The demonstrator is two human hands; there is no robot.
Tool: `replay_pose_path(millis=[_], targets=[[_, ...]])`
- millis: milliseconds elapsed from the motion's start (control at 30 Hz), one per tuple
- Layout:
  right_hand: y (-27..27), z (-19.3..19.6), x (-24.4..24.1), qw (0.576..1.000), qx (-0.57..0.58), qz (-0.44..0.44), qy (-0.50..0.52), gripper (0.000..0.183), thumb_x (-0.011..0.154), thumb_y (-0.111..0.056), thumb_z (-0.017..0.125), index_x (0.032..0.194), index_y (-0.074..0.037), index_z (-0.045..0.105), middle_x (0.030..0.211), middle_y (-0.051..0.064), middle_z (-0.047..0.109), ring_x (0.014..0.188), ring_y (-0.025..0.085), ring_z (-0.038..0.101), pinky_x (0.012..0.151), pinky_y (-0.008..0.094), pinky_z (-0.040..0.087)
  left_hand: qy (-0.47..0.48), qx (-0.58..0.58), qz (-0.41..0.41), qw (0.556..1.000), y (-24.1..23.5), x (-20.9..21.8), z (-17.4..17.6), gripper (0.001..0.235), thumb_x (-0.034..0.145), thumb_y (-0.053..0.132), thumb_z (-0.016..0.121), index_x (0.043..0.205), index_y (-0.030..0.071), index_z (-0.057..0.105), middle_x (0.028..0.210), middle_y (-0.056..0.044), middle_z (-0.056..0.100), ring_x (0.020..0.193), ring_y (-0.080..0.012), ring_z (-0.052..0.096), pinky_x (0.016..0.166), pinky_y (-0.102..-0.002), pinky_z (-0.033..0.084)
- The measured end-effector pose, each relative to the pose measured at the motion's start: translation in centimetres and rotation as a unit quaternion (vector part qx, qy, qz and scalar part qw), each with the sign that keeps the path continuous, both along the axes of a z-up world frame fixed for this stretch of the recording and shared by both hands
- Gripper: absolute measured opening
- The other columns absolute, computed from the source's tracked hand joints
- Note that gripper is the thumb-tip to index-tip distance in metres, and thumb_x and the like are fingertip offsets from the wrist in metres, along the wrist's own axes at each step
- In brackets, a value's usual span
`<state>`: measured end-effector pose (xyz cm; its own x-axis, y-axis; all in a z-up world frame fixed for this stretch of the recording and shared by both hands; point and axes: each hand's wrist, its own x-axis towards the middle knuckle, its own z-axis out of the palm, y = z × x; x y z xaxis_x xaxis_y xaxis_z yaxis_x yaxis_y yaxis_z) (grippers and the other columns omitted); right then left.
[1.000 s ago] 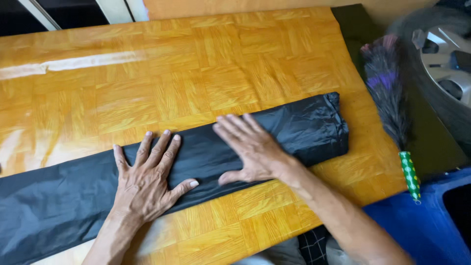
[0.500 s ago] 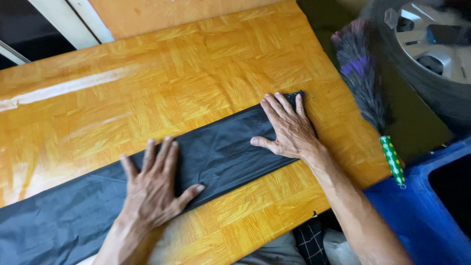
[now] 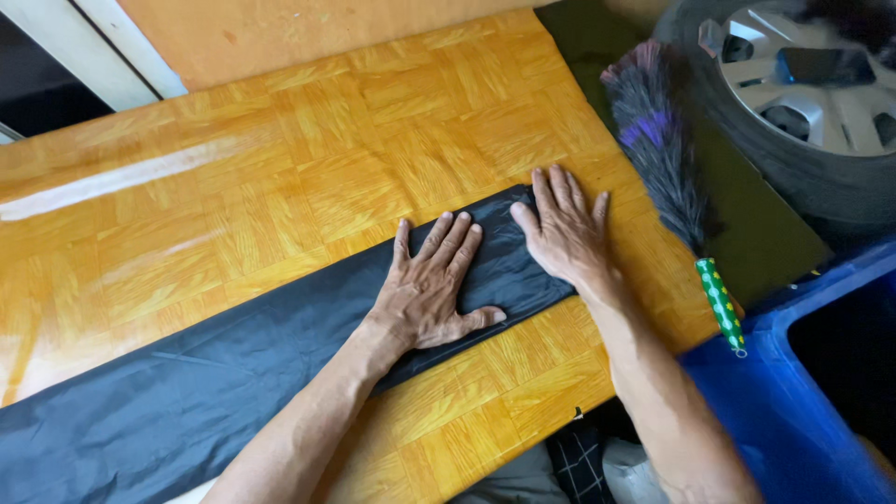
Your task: The person folds a long black tarp on a wooden table, smoothing it repeatedly and folding it into a compact rectangular shape. They then place the folded tarp into a black carrying bag with a yellow zipper.
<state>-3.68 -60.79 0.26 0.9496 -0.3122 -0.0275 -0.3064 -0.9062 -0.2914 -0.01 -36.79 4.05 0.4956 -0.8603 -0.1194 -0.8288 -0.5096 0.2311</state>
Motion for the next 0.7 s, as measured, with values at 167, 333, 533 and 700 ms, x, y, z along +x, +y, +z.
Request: replay_pose_path(millis=[167,333,533,700], targets=[[-0.9,0.0,-2.9,0.992,0.097,-0.08,-0.027,0.083,0.101,-0.064,0.039,0.165,-0.015,0.018,0.166,0.023,0.02,0.154,0.039,0.018,0.119,0.067,0.009,-0.005,-0.003,-0.001,1.0,0.0,-0.1,0.0,0.113,0.081,0.082,0.049,0.163,0.013,0.018,0.17,-0.012,0.018,0.157,-0.031,0.013,0.12,-0.071,0.002],[2.0,1.5,-8.6,0.922,0.297,-0.195,-0.153,0.102,0.085,-0.051,0.079,0.158,0.002,0.031,0.141,0.029,0.054,0.125,0.042,0.059,0.099,0.047,0.052,0.006,-0.011,0.0,1.0,0.3,0.1,0.3,0.112,0.082,0.079,0.051,0.164,0.012,0.015,0.17,-0.012,0.017,0.158,-0.0314,0.012,0.12,-0.071,0.001],[1.2,-1.1,-11.0,0.793,0.509,-0.207,-0.265,0.106,0.084,-0.031,0.085,0.153,0.018,0.021,0.131,0.038,0.053,0.118,0.037,0.063,0.092,0.044,0.052,0.028,-0.023,0.006,0.999,0.5,0.1,0.1,0.113,0.081,0.078,0.052,0.164,0.011,0.015,0.171,-0.013,0.016,0.158,-0.0308,0.011,0.119,-0.072,0.0],[3.7,2.6,-10.0,0.74,0.592,-0.212,-0.239,0.074,0.08,-0.02,0.084,0.141,0.008,0.053,0.108,0.017,0.066,0.089,0.024,0.071,0.081,0.038,0.059,0.035,-0.051,0.008,0.998,0.7,0.2,-0.2,0.114,0.08,0.077,0.056,0.162,0.007,0.018,0.17,-0.013,0.018,0.158,-0.0308,0.013,0.121,-0.071,-0.001]])
